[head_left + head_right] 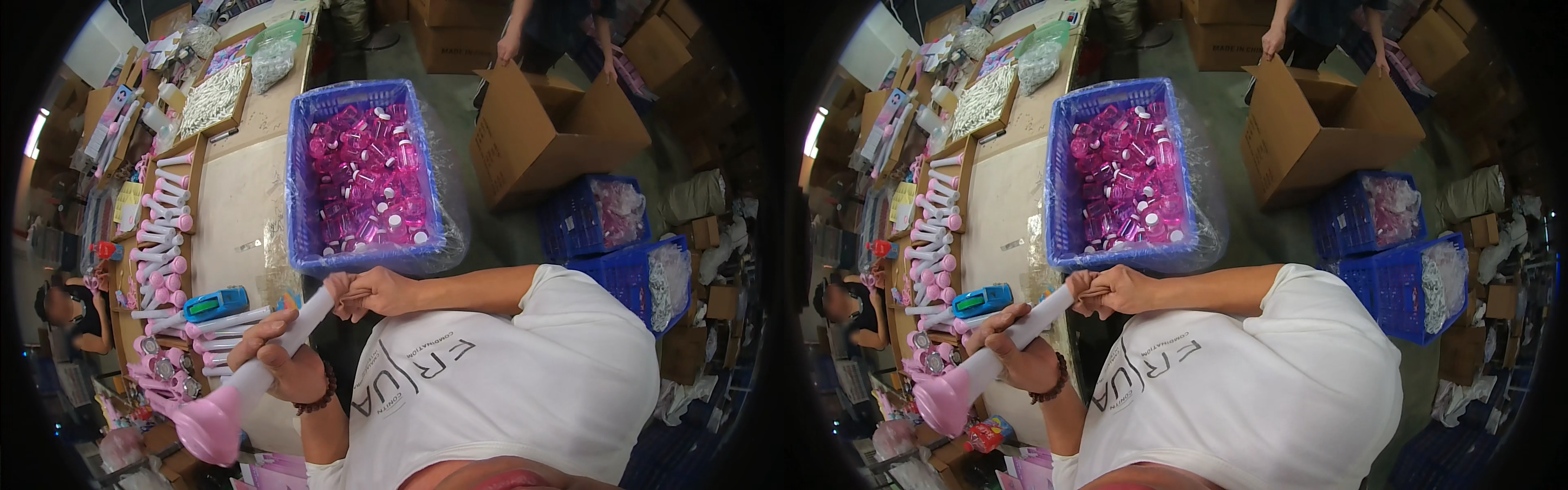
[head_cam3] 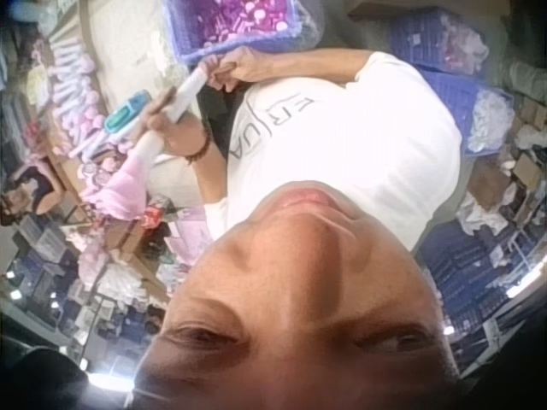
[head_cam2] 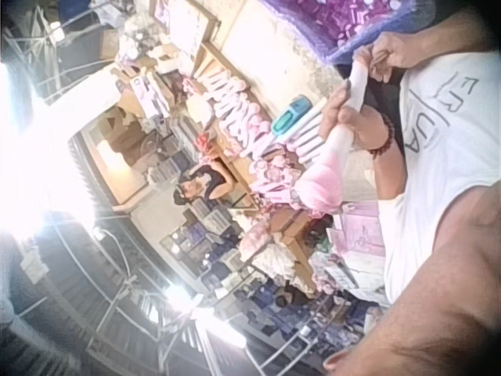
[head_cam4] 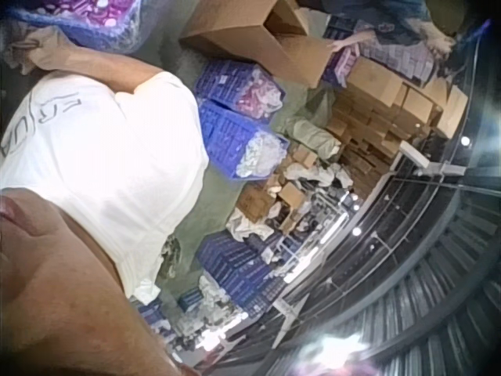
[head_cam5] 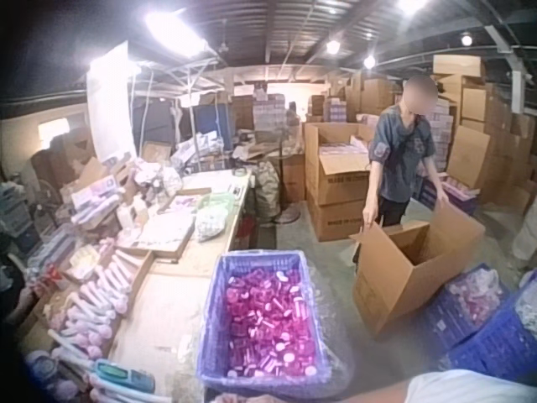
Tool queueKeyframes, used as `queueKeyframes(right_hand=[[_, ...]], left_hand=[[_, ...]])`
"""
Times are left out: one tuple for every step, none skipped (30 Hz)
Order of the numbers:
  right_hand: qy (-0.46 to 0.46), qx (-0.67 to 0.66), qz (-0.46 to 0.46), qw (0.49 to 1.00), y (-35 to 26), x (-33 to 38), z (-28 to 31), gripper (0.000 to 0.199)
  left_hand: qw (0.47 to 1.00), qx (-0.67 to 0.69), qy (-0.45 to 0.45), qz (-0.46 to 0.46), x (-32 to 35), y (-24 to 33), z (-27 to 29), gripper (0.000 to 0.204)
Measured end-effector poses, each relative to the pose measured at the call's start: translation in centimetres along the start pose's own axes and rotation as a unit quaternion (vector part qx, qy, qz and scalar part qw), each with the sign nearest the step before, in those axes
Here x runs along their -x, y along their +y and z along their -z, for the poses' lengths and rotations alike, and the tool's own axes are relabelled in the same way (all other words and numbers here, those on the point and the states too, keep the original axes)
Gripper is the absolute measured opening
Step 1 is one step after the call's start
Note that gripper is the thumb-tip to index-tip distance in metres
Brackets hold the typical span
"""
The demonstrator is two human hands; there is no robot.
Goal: The person assembles pink and white batons by inserting pink heads into white handles, then wipes each assembled baton with a cloth. The person handles the batons one at a time and places them on the table after wiping.
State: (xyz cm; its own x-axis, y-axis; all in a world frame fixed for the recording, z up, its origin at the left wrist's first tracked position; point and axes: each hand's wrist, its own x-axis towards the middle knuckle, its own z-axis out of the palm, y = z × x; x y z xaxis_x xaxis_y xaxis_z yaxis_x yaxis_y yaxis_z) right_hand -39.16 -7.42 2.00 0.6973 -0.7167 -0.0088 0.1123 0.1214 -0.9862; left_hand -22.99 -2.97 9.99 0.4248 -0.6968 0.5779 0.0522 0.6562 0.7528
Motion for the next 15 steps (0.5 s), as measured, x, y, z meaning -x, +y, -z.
queueKeyframes(right_hand=[[0.012, 0.014, -0.056, 0.998, -0.4, 0.0, 0.2, 0.024], [-0.030, 0.134, 0.072, 0.988, -0.8, 0.2, 0.6, 0.023], [0.022, 0.156, 0.109, 0.981, -1.1, 0.2, 1.1, 0.022], [0.065, 0.194, 0.144, 0.968, -1.5, 0.3, 1.7, 0.022], [0.092, 0.227, 0.195, 0.950, -1.7, 0.4, 2.1, 0.021], [0.145, 0.277, 0.156, 0.937, -1.8, 0.6, 2.6, 0.016], [0.134, 0.278, 0.140, 0.941, -1.8, 0.8, 2.9, 0.017], [0.123, 0.279, 0.123, 0.945, -1.7, 1.2, 3.0, 0.017], [0.131, 0.286, 0.089, 0.945, -1.6, 1.6, 3.1, 0.018], [0.077, 0.255, 0.073, 0.961, -1.4, 2.0, 2.9, 0.024], [0.077, 0.259, 0.079, 0.960, -1.2, 2.6, 2.8, 0.027], [0.076, 0.266, 0.043, 0.960, -1.0, 3.1, 2.5, 0.030], [0.052, 0.279, -0.024, 0.959, -0.9, 3.5, 2.5, 0.033], [0.055, 0.283, -0.046, 0.957, -0.8, 3.8, 2.3, 0.043], [0.060, 0.283, -0.006, 0.957, -0.6, 4.1, 2.4, 0.044]], left_hand=[[0.999, -0.046, -0.011, 0.012, 0.0, -0.5, -0.1, 0.031], [0.996, -0.090, -0.012, 0.026, 0.2, -1.2, -0.2, 0.030], [0.989, -0.134, -0.037, 0.038, 0.2, -1.9, -0.3, 0.029], [0.989, -0.061, 0.003, 0.134, 0.2, -2.2, -0.1, 0.024], [0.985, -0.020, 0.027, 0.170, 0.2, -2.7, 0.1, 0.023], [0.979, 0.021, 0.044, 0.199, 0.3, -3.1, 0.3, 0.022], [0.970, 0.068, 0.068, 0.221, 0.3, -3.4, 0.5, 0.021], [0.963, 0.089, 0.072, 0.243, 0.4, -3.7, 0.8, 0.021], [0.955, 0.116, 0.081, 0.260, 0.5, -4.1, 0.9, 0.022], [0.946, 0.142, 0.090, 0.278, 0.5, -4.4, 0.9, 0.022], [0.933, 0.174, 0.092, 0.300, 0.5, -4.7, 1.0, 0.023], [0.925, 0.183, 0.108, 0.314, 0.5, -5.0, 0.9, 0.024], [0.915, 0.197, 0.119, 0.332, 0.5, -5.3, 0.8, 0.024], [0.902, 0.216, 0.137, 0.349, 0.5, -5.5, 0.7, 0.025], [0.905, 0.208, 0.122, 0.351, 0.5, -5.7, 0.6, 0.025]])
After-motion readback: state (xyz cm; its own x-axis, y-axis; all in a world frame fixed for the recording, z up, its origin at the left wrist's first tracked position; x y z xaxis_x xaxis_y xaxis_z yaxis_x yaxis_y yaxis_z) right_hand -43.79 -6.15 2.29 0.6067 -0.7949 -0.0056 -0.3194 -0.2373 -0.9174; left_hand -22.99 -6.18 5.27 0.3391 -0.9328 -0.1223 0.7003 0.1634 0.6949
